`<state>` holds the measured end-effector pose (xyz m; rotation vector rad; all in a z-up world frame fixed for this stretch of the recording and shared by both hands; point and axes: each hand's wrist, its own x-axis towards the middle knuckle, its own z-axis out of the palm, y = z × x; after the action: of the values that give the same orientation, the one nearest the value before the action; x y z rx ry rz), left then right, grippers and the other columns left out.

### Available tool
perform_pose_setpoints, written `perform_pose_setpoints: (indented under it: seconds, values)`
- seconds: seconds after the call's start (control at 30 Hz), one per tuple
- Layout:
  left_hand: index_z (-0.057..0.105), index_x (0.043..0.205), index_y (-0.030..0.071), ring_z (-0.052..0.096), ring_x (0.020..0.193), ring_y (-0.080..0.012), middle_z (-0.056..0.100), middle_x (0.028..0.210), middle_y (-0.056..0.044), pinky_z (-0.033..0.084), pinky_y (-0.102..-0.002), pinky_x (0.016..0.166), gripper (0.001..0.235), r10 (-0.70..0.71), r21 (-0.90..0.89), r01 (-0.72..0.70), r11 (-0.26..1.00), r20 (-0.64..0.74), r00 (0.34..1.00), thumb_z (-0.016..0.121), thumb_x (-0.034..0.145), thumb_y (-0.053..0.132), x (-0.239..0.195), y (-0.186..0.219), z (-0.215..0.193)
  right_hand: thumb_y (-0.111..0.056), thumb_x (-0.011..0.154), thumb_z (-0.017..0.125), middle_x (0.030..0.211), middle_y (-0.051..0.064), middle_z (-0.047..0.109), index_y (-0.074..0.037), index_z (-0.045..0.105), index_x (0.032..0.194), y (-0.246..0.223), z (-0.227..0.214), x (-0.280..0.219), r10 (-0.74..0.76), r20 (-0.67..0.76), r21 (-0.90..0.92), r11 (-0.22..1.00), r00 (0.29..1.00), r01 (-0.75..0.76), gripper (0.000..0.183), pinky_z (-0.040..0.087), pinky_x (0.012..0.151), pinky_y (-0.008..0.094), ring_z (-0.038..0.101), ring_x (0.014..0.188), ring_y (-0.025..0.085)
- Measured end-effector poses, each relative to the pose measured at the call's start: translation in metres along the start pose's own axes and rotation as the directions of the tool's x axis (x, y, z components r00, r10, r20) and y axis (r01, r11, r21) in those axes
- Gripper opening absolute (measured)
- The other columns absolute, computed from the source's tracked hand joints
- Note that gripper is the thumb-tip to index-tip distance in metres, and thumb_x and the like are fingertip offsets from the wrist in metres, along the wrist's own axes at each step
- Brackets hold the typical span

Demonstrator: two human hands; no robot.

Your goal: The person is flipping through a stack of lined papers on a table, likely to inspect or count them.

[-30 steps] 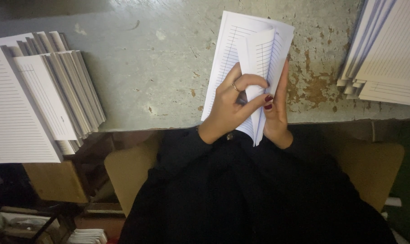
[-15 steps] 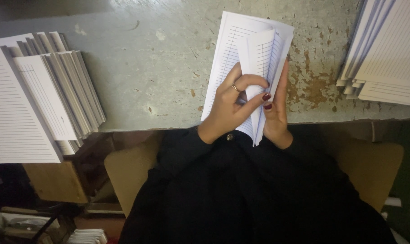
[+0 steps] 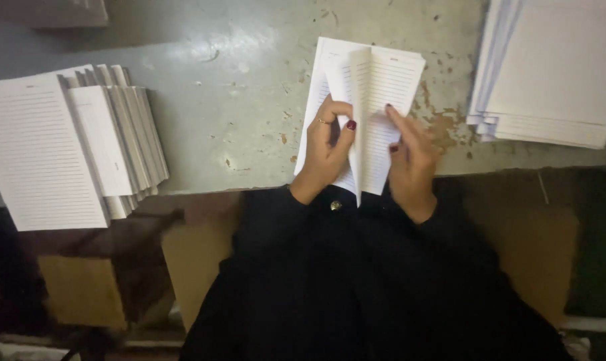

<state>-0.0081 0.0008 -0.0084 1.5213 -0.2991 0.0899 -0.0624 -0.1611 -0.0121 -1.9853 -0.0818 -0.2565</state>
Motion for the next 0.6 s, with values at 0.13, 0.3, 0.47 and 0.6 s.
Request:
perform_pose_setpoints:
  seconds: [0.13, 0.3, 0.47, 0.6]
  values:
    - [0.005, 0.163, 0.009, 0.068, 0.090, -0.0199, 0.061, 0.119, -0.021, 0.058, -0.022, 0.059, 0.098, -0.021, -0.322, 0.017, 0.947, -0.007, 1.000, 0.051, 0.099, 0.068, -0.011, -0.021, 0.005, -0.020, 0.097, 0.072, 0.141, 0.032, 0.055, 0.007, 0.037, 0.152, -0.033, 0.001, -0.002, 0.236, 0.117, 0.080, 0.966, 0.965, -0.246, 0.071, 0.046, 0.106, 0.052, 0.054, 0.129, 0.043]
    - [-0.001, 0.160, -0.003, 0.041, 0.137, -0.0370, 0.042, 0.148, -0.026, 0.035, -0.048, 0.112, 0.086, 0.157, 0.224, -0.103, 0.969, -0.237, 0.959, 0.055, 0.095, 0.003, -0.009, 0.028, -0.004, -0.007, 0.098, 0.065, 0.117, 0.026, 0.070, 0.004, 0.056, 0.135, -0.002, 0.003, -0.013, 0.343, 0.073, 0.245, 0.904, 0.936, -0.351, 0.040, 0.056, 0.090, 0.046, 0.068, 0.110, 0.030]
    - [0.002, 0.163, 0.004, 0.045, 0.138, -0.0378, 0.043, 0.148, -0.032, 0.040, -0.051, 0.115, 0.084, -0.156, -0.023, 0.155, 0.988, -0.082, 0.984, 0.059, 0.101, 0.006, -0.036, 0.037, -0.050, -0.009, 0.098, 0.068, 0.099, 0.016, 0.078, -0.003, 0.066, 0.113, 0.003, -0.001, -0.030, 0.334, 0.029, 0.314, 0.892, 0.942, -0.325, 0.017, 0.059, 0.079, 0.038, 0.075, 0.090, 0.019]
    - [0.046, 0.147, -0.002, 0.059, 0.129, -0.0310, 0.062, 0.136, -0.021, 0.048, -0.046, 0.108, 0.045, -0.005, 0.132, 0.025, 0.991, -0.149, 0.989, 0.050, 0.103, 0.003, -0.060, 0.016, -0.043, -0.002, 0.098, 0.061, 0.083, 0.016, 0.077, 0.002, 0.067, 0.103, 0.045, 0.013, -0.044, 0.036, -0.092, 0.171, 0.985, 0.995, -0.020, 0.009, 0.056, 0.070, 0.039, 0.074, 0.080, 0.025]
